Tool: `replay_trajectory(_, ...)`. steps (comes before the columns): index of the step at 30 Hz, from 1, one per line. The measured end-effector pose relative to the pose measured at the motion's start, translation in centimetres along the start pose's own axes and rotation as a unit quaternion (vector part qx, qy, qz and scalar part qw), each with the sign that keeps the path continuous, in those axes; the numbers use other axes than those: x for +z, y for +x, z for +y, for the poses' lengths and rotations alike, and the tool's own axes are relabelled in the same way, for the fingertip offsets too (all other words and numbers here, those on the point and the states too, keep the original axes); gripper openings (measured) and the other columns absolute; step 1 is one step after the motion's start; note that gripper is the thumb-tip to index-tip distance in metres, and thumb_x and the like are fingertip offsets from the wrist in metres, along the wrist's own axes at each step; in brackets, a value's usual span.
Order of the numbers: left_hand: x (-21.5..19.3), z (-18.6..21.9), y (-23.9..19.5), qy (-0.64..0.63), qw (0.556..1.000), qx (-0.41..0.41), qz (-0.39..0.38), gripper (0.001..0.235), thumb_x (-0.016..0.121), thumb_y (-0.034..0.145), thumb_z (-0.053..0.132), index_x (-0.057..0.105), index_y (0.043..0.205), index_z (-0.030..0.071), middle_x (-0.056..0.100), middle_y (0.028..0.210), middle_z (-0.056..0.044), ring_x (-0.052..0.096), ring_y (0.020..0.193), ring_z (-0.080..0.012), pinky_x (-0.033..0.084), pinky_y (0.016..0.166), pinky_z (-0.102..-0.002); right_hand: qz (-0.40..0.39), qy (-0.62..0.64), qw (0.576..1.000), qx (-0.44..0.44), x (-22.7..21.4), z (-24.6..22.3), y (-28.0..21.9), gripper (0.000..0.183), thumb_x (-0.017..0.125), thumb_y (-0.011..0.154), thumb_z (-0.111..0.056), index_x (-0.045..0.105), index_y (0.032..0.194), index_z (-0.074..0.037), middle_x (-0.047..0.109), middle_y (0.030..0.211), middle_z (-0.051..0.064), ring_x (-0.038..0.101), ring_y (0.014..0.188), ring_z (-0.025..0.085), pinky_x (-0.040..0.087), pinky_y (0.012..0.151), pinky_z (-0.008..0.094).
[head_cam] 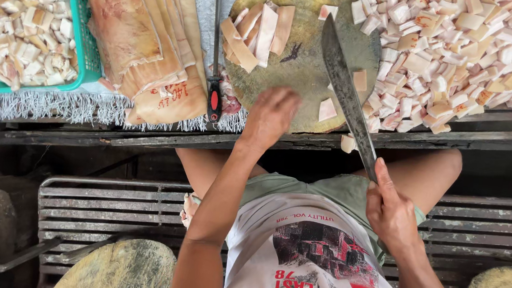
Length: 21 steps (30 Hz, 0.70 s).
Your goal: The person chops processed pork skin sheets into small square pieces using a large kitchen knife on a wooden cutting board, moving pieces into piles and baskets on a low table.
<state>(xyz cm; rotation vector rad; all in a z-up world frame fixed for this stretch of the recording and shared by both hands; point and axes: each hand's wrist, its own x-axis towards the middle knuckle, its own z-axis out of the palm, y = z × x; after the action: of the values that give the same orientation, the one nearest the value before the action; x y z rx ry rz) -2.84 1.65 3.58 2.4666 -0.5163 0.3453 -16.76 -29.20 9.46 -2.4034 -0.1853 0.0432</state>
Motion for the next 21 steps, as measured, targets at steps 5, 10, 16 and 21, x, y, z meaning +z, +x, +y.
replay_trajectory(5, -0.2, -1.9, 3.2, 0.105, 0.976, -0.136, 0.132, 0.041, 0.073, 0.094, 0.017, 0.063, 0.132, 0.005, 0.061, 0.134, -0.013, 0.056, 0.123, -0.0329, 0.046, 0.107, -0.047, -0.046, -0.046, 0.998, -0.021, 0.1, -1.0, 0.3, 0.067, 0.063, 0.087, -0.002, 0.049, 0.152, -0.014, 0.069, 0.083, 0.025, 0.068, 0.070, 0.041, 0.054, 0.065, 0.052)
replay_trajectory(10, 0.1, -3.6, 7.2, 0.180, 0.949, -0.238, 0.100, 0.066, 0.075, 0.086, 0.022, 0.050, 0.143, 0.000, 0.054, 0.143, -0.016, 0.049, 0.121, -0.0371, 0.040, 0.101, -0.053, -0.020, -0.089, 0.996, -0.019, 1.5, 1.0, 3.2, 0.064, 0.059, 0.092, -0.004, 0.049, 0.154, -0.013, 0.070, 0.090, 0.025, 0.068, 0.073, 0.043, 0.055, 0.071, 0.055)
replay_trajectory(16, 1.5, -5.0, 8.4, 0.294, 0.937, -0.184, 0.037, 0.062, 0.067, 0.086, 0.006, 0.049, 0.145, -0.003, 0.053, 0.145, -0.017, 0.046, 0.129, -0.0336, 0.039, 0.103, -0.047, 0.075, -0.105, 0.991, 0.024, 1.0, 3.9, 7.2, 0.060, 0.061, 0.098, -0.005, 0.050, 0.157, -0.010, 0.072, 0.098, 0.026, 0.071, 0.080, 0.042, 0.058, 0.074, 0.050)
replay_trajectory(21, 0.9, -5.2, 8.7, 0.219, 0.962, -0.163, -0.017, 0.050, 0.067, 0.090, 0.012, 0.056, 0.138, 0.000, 0.062, 0.125, -0.021, 0.053, 0.120, -0.0362, 0.039, 0.101, -0.052, 0.069, 0.007, 0.992, 0.105, 0.3, 3.6, 6.2, 0.061, 0.055, 0.100, -0.002, 0.046, 0.160, -0.007, 0.072, 0.085, 0.019, 0.072, 0.074, 0.027, 0.057, 0.072, 0.039)
